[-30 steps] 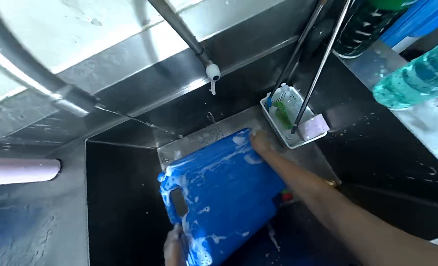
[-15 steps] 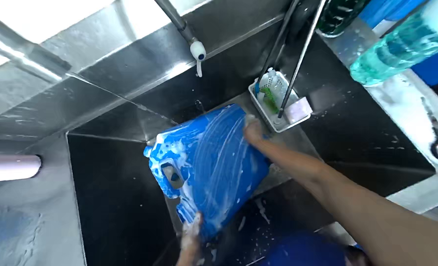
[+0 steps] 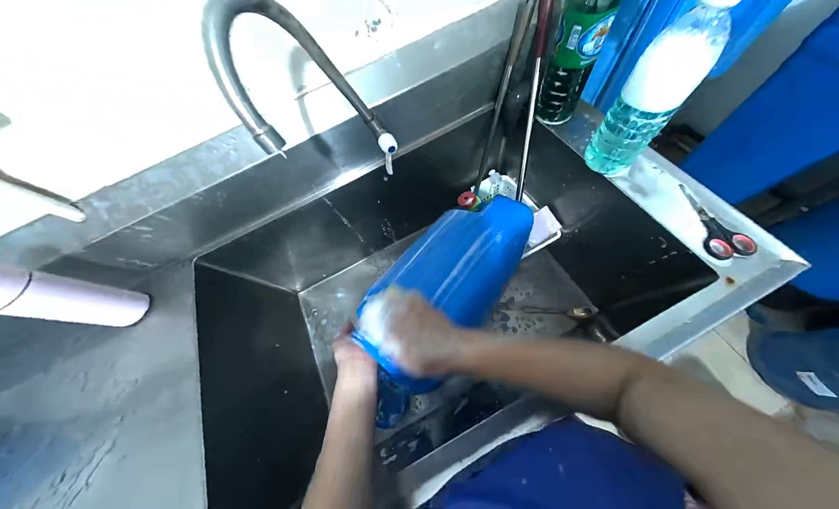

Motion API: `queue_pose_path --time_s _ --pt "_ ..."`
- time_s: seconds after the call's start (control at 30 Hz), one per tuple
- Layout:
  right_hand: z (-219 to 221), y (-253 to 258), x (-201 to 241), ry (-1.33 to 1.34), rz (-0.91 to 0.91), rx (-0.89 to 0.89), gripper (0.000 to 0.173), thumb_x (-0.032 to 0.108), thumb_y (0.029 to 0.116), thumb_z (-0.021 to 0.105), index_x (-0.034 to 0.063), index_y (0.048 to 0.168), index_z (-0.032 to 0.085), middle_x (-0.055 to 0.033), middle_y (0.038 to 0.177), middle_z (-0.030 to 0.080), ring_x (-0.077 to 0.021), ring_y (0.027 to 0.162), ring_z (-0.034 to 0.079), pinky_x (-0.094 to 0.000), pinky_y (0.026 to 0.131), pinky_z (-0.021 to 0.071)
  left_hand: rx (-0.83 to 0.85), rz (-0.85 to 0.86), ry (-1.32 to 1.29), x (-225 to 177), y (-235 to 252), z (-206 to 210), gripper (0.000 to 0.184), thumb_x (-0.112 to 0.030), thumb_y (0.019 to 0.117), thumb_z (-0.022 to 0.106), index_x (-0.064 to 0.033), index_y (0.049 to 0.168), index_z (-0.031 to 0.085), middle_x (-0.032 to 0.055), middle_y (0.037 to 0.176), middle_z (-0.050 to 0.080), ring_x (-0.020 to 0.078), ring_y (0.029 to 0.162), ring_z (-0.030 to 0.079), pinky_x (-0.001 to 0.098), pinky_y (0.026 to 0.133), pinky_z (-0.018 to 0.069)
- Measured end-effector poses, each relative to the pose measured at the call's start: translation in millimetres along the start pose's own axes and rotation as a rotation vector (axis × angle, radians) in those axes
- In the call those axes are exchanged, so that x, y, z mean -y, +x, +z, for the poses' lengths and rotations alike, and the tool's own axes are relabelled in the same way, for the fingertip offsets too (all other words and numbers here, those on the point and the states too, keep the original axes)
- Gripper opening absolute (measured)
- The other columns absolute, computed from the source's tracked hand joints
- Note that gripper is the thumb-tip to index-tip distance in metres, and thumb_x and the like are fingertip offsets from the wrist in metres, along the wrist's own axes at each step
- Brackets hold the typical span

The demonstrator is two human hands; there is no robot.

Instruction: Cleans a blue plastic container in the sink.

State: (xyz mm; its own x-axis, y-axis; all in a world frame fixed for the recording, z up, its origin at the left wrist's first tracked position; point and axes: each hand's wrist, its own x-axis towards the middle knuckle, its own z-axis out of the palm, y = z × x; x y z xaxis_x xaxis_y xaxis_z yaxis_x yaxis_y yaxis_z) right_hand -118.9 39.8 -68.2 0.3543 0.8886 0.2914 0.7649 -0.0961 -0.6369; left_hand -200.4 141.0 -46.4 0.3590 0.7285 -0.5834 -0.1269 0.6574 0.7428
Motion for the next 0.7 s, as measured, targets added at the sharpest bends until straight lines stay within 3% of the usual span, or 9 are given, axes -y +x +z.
queue_pose_path --time_s 0.07,0.17,0.2,0.3,0.4,0.5,0.57,0.63,0.7 --pt "8 -7 18 0.143 -0.113 0.03 0.034 0.003 0.0931 0.06 -0.0032 0.125 0.069 -0.0225 0.131 0.067 -0.0383 0.131 0.058 -0.0563 0.109 0.0439 0.046 0.05 0.209 0 1 -9 0.029 -0.02 0.1094 0.024 -0.0116 0.097 0.049 -0.0031 0.07 0.058 0.0044 0.061 0.06 0.0234 0.056 0.0525" --pt "-25 -18 -87 0.027 0.308 -0.069 0.041 0.009 0.0968 0.062 -0.0009 0.137 0.062 -0.0225 0.142 0.06 -0.0369 0.133 0.057 -0.0536 0.114 0.0428 0.082 0.077 0.617 14 10 -66 0.046 -0.026 0.1139 0.028 0.0039 0.145 0.044 0.0212 0.134 0.058 0.0233 0.119 0.06 0.0409 0.101 0.05" --pt "-37 -20 -119 0.002 0.478 -0.101 0.043 0.013 0.0974 0.065 0.0006 0.138 0.06 -0.0237 0.146 0.055 -0.0405 0.133 0.056 -0.0577 0.111 0.0441 0.063 0.08 0.701 23 19 -87 0.05 -0.028 0.1142 0.026 0.0064 0.148 0.041 0.0261 0.142 0.052 0.0285 0.128 0.056 0.0452 0.107 0.0457" --pt "6 -15 -99 -0.031 0.574 -0.07 0.061 0.036 0.0967 0.067 -0.001 0.144 0.053 -0.0256 0.154 0.046 -0.0425 0.143 0.043 -0.0584 0.119 0.0333 -0.021 0.145 0.819 12 49 -120 0.056 -0.034 0.1142 0.023 0.0078 0.141 0.05 0.0276 0.137 0.056 0.0315 0.125 0.057 0.0497 0.106 0.0465" --pt "70 -17 -4 0.085 0.177 0.188 0.072 0.034 0.0971 0.068 -0.0061 0.152 0.043 -0.0279 0.159 0.038 -0.0408 0.154 0.027 -0.0521 0.128 0.0159 -0.008 0.178 0.941 -28 71 -154 0.055 -0.033 0.114 0.023 0.0041 0.145 0.049 0.0253 0.142 0.055 0.0311 0.13 0.056 0.0506 0.109 0.0443" --pt "28 -14 -24 -0.006 0.298 0.289 0.055 0.043 0.0995 0.063 0.0069 0.142 0.06 -0.019 0.15 0.054 -0.0355 0.146 0.043 -0.0562 0.123 0.0253 -0.06 0.217 1.009 -50 81 -177 0.052 -0.032 0.1136 0.027 0.0019 0.146 0.05 0.0247 0.145 0.055 0.032 0.134 0.054 0.0519 0.112 0.0417" --pt "-7 -32 -60 -0.105 0.478 0.461 0.07 0.059 0.1007 0.053 0.0068 0.147 0.055 -0.0189 0.161 0.04 -0.0368 0.155 0.025 -0.0671 0.124 0.0065 -0.034 0.229 1.026 -48 79 -182 0.051 -0.03 0.1133 0.026 0.0012 0.146 0.051 0.0232 0.145 0.055 0.0293 0.134 0.054 0.0491 0.112 0.042" --pt "-17 -61 -63 -0.139 0.468 0.531 0.085 0.066 0.0974 0.052 0.0026 0.154 0.044 -0.0188 0.169 0.023 -0.038 0.159 0.008 -0.0727 0.119 -0.0072 0.039 0.246 1.024 -47 79 -185 0.052 -0.028 0.1129 0.023 0.0016 0.147 0.048 0.0221 0.146 0.054 0.0255 0.134 0.054 0.045 0.112 0.0423" --pt "-29 -91 -65 -0.057 0.47 0.473 0.069 0.054 0.0976 0.06 0.0035 0.144 0.057 -0.0135 0.17 0.023 -0.0357 0.16 0.005 -0.0727 0.119 -0.007 0.098 0.248 1.004 -46 79 -191 0.052 -0.026 0.1125 0.02 0.0021 0.15 0.044 0.0209 0.148 0.052 0.0213 0.133 0.054 0.0402 0.112 0.0426"
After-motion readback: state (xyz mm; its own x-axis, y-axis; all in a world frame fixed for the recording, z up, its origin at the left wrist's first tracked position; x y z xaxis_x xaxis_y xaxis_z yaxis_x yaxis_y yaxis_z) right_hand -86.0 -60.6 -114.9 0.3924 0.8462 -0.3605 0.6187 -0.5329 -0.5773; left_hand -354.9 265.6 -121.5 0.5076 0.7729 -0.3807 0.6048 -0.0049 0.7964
